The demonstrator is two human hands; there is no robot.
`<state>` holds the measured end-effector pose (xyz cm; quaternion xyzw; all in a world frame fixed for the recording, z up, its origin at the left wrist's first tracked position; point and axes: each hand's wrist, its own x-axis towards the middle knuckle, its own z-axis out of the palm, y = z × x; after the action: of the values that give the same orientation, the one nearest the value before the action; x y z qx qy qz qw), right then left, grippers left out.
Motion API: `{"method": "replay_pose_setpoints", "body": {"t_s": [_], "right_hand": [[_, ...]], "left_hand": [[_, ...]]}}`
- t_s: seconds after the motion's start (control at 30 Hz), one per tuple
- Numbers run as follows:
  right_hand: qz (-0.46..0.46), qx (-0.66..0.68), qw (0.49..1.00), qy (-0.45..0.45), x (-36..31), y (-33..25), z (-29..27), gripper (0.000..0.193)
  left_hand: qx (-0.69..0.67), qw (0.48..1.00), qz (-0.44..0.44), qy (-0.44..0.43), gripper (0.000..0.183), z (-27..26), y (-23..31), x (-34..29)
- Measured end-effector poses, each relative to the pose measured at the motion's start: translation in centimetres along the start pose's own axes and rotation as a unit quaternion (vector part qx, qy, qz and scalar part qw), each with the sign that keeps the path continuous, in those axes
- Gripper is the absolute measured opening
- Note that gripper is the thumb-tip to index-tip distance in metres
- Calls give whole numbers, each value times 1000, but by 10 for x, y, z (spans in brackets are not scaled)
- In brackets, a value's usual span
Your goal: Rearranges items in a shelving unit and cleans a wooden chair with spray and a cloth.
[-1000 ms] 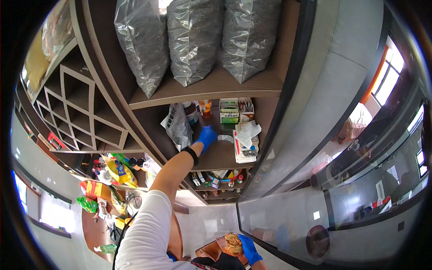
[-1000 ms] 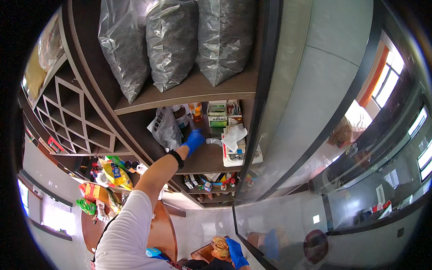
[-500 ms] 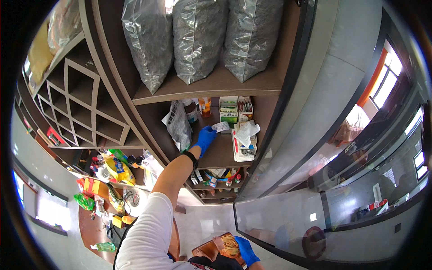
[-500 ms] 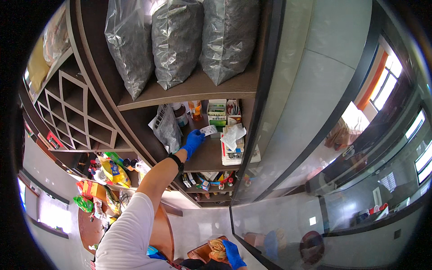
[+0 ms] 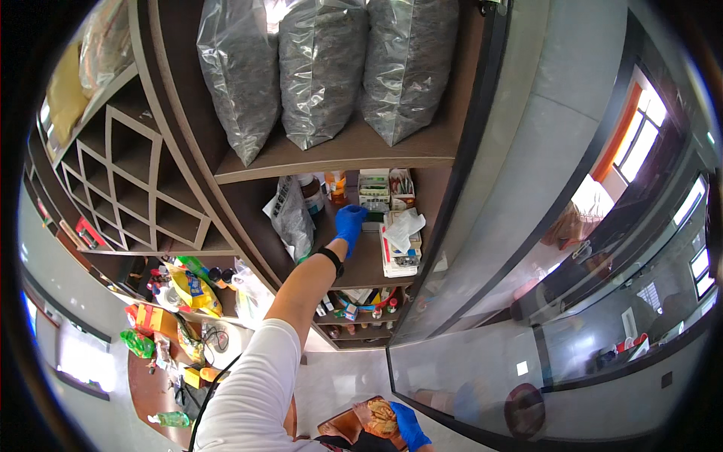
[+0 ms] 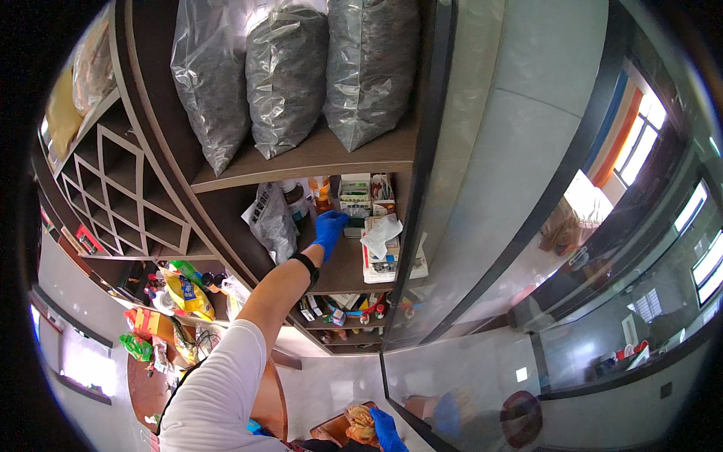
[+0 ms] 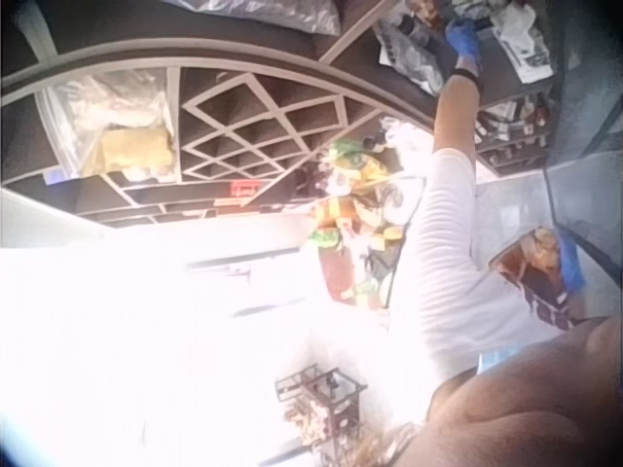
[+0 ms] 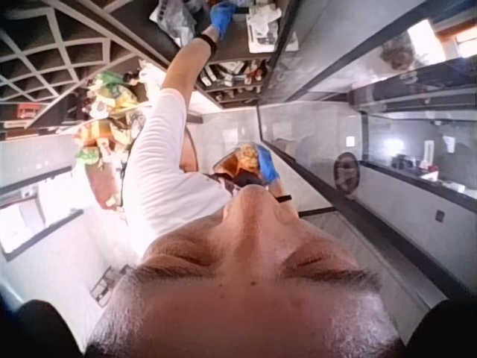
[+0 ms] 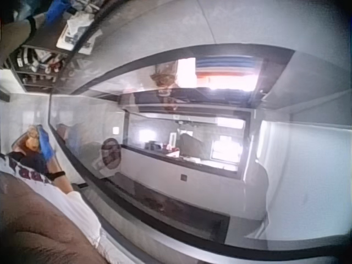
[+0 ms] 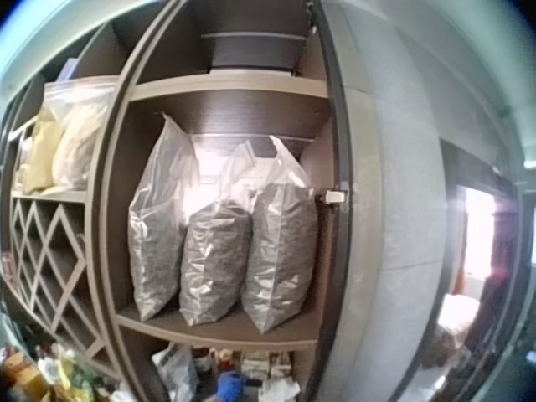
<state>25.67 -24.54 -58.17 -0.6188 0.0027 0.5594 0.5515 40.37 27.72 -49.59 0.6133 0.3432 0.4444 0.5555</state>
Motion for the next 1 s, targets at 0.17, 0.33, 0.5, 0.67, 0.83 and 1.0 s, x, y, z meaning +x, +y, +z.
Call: {"method": "replay_pose_setpoints", "body": {"t_s": [0.17, 0.33, 0.5, 0.67, 0.83, 1.0], "right_hand": [[-40, -61, 997, 0, 7, 16, -16, 34], [-53, -101, 993, 23, 8, 15, -25, 34], [-89, -146, 985, 10, 31, 37, -27, 34], [-61, -59, 996, 3, 49, 52, -22, 33], [-34, -9, 999, -13, 35, 31, -10, 33], [-3, 85, 991, -101, 12, -32, 12, 33]], "left_hand": [[-24, 998, 9, 55, 17, 6, -5, -8], [15, 994, -54, 93, 21, 19, 3, -29], [220, 975, 13, 21, 27, 2, 6, -22], [225, 974, -27, 12, 38, -2, 22, -35], [12, 997, 74, 9, 34, -20, 30, -106], [152, 933, 240, 220, 58, -96, 91, -199]]}}
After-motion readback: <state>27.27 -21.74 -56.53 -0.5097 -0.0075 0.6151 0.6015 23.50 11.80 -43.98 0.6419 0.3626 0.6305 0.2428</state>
